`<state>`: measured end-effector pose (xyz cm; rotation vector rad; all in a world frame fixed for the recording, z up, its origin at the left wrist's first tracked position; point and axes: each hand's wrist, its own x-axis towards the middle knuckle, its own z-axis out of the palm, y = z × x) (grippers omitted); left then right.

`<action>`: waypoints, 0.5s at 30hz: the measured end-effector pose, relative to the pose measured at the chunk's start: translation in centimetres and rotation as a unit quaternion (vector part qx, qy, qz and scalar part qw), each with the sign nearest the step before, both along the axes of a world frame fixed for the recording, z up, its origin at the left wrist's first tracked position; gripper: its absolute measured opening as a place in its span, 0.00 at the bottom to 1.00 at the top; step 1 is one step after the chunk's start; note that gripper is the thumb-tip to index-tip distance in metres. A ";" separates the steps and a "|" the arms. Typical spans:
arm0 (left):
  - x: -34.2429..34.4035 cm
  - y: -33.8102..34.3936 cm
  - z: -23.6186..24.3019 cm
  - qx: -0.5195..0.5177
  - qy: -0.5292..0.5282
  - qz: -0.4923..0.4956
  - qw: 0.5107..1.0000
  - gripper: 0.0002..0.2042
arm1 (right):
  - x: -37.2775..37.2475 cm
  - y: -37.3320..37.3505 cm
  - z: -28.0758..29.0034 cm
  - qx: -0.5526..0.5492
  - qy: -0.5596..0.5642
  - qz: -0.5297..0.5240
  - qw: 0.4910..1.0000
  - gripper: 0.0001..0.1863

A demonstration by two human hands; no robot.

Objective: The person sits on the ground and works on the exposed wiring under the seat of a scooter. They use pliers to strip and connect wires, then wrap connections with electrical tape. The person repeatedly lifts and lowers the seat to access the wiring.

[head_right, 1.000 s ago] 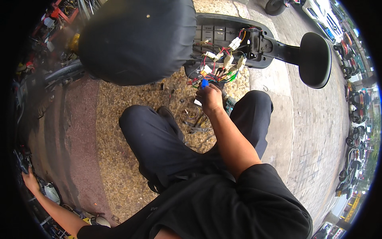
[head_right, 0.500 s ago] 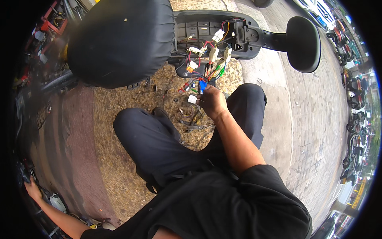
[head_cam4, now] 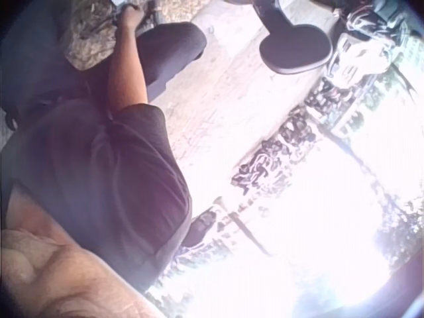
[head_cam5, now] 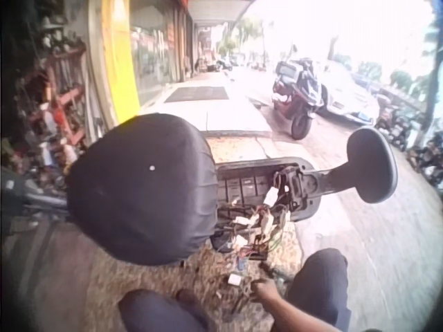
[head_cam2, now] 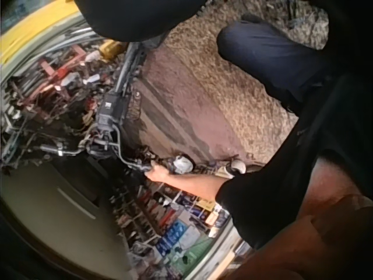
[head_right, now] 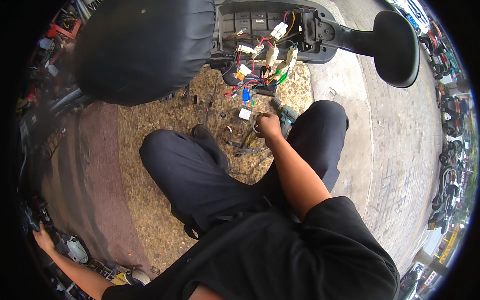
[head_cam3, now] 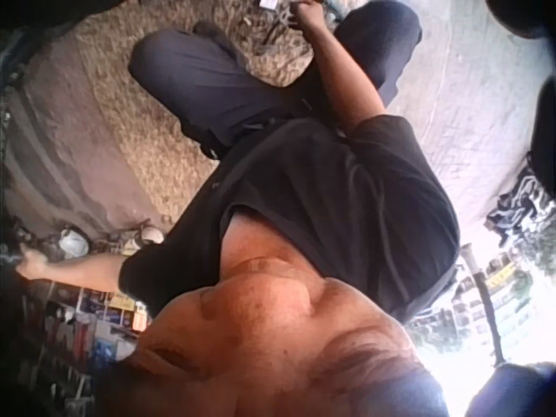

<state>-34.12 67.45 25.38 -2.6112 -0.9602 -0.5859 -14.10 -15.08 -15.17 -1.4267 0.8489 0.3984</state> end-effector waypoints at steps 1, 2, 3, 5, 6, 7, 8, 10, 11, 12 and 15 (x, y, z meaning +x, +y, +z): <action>-0.2 -0.2 0.2 -0.011 0.000 -0.005 1.000 0.28 | 0.2 0.0 -1.7 -0.065 0.018 0.042 0.997 0.10; -0.3 -0.4 0.3 -0.025 -0.002 -0.018 1.000 0.28 | 0.5 -0.2 -3.4 -0.104 0.055 0.078 0.990 0.11; -0.4 -0.6 0.4 -0.029 0.003 -0.003 1.000 0.28 | 0.9 -0.4 -5.1 -0.147 0.094 0.113 0.978 0.12; -0.6 -1.0 0.7 -0.030 0.007 -0.004 1.000 0.27 | 1.5 0.0 -8.3 -0.258 0.128 0.190 0.939 0.17; -0.7 -1.2 0.9 -0.019 0.020 0.010 1.000 0.31 | 1.5 0.2 -9.6 -0.281 0.111 0.240 0.923 0.18; -0.7 -1.4 0.8 0.025 0.025 0.019 0.999 0.31 | 1.6 0.4 -10.6 -0.314 0.115 0.278 0.900 0.20; -0.7 -1.5 0.8 0.013 0.019 0.028 0.999 0.32 | 2.0 0.6 -11.5 -0.302 0.122 0.319 0.890 0.22; -0.7 -1.8 0.8 -0.031 0.019 0.039 0.999 0.31 | 2.2 1.1 -12.6 -0.288 0.154 0.359 0.875 0.25; -0.9 -2.1 0.8 -0.044 0.010 0.048 0.998 0.31 | 2.4 1.4 -13.0 -0.285 0.169 0.362 0.871 0.26; -0.8 -2.2 0.7 -0.030 0.013 0.032 0.999 0.30 | 2.3 1.3 -13.3 -0.280 0.176 0.365 0.870 0.27; -0.7 -2.5 0.7 0.018 0.017 0.040 0.999 0.29 | 2.2 1.2 -14.3 -0.252 0.192 0.392 0.864 0.31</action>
